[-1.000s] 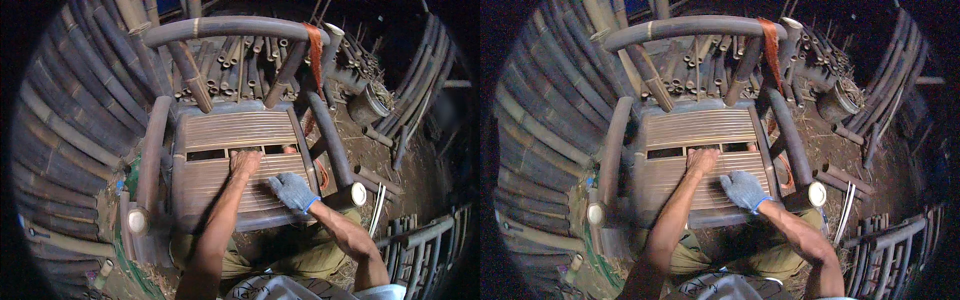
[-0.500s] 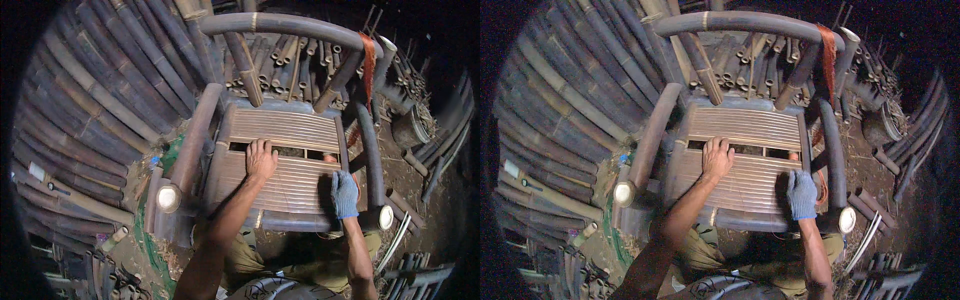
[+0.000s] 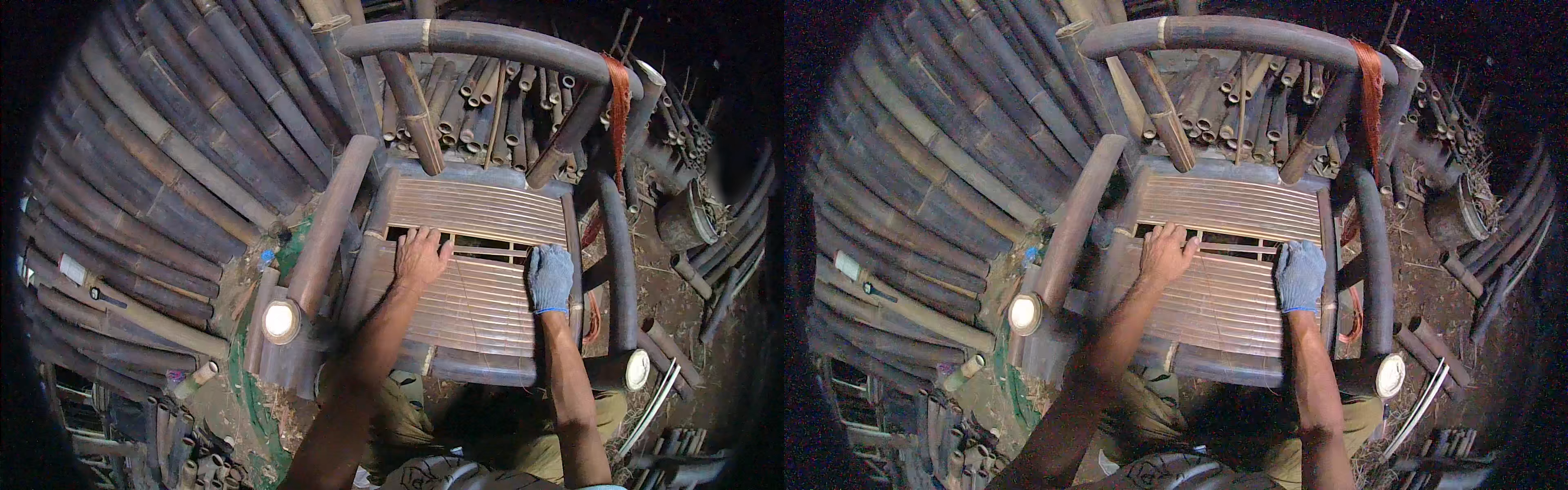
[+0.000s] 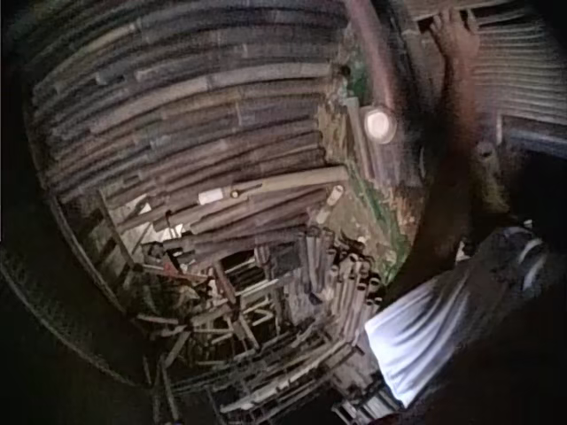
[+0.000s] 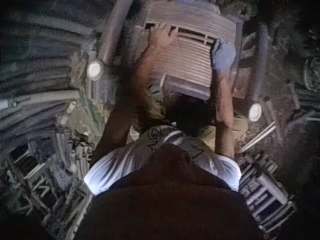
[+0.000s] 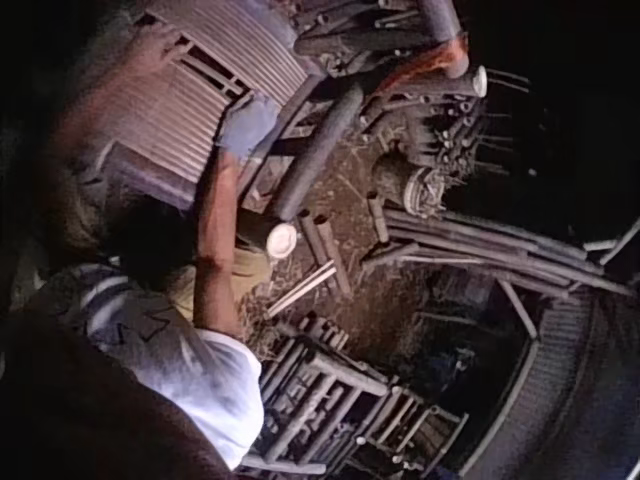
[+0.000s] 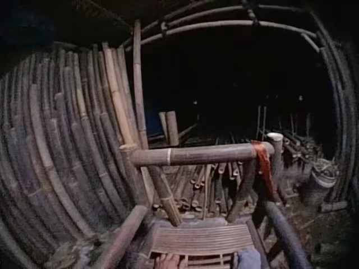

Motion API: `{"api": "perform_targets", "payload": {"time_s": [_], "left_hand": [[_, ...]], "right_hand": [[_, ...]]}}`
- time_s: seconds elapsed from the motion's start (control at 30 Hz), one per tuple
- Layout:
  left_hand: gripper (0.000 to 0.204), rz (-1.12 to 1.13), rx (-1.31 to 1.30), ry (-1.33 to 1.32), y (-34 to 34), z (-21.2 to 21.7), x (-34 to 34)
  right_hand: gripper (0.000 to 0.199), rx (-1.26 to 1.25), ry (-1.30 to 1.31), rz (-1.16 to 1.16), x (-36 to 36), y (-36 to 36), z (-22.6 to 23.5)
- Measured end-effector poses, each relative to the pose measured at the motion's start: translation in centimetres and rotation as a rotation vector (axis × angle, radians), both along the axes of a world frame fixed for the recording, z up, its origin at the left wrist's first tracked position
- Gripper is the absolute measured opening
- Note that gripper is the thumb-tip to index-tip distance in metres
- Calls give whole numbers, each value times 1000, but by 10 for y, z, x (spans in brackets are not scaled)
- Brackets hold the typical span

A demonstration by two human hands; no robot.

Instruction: The person weaves thin bamboo strips into the seat frame of a bamboo chair, using their hands and a small tool to guide the strips through the slats.

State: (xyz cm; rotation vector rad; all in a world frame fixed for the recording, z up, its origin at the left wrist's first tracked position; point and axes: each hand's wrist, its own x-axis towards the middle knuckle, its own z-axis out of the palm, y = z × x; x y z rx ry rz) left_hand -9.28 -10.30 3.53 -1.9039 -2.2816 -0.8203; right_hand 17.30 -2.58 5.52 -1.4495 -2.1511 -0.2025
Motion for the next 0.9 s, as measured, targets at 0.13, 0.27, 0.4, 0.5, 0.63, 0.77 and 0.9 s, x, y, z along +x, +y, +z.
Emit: {"api": "perform_targets", "payload": {"time_s": [0.13,0.27,0.4,0.5,0.63,0.77,0.9], "left_hand": [[39,-57,-61,-40,1,-7,-14],[52,-70,-326,-44,5,1,-30],[60,-113,-470,-156,8,4,-36],[60,-99,-525,-150,13,4,-40],[43,-112,-474,-158,12,21,-19],[53,-589,-89,-86,10,64,72],[37,-807,88,-636,5,104,139]], "right_hand": [[32,-63,-88,-3,2,4,-4],[37,4,-22,1,5,10,-18],[35,32,277,15,14,-1,-15],[21,146,473,33,35,-24,23],[17,92,522,88,72,-78,128],[19,-311,432,181,100,-129,234],[22,-101,341,181,102,-130,277]]}}
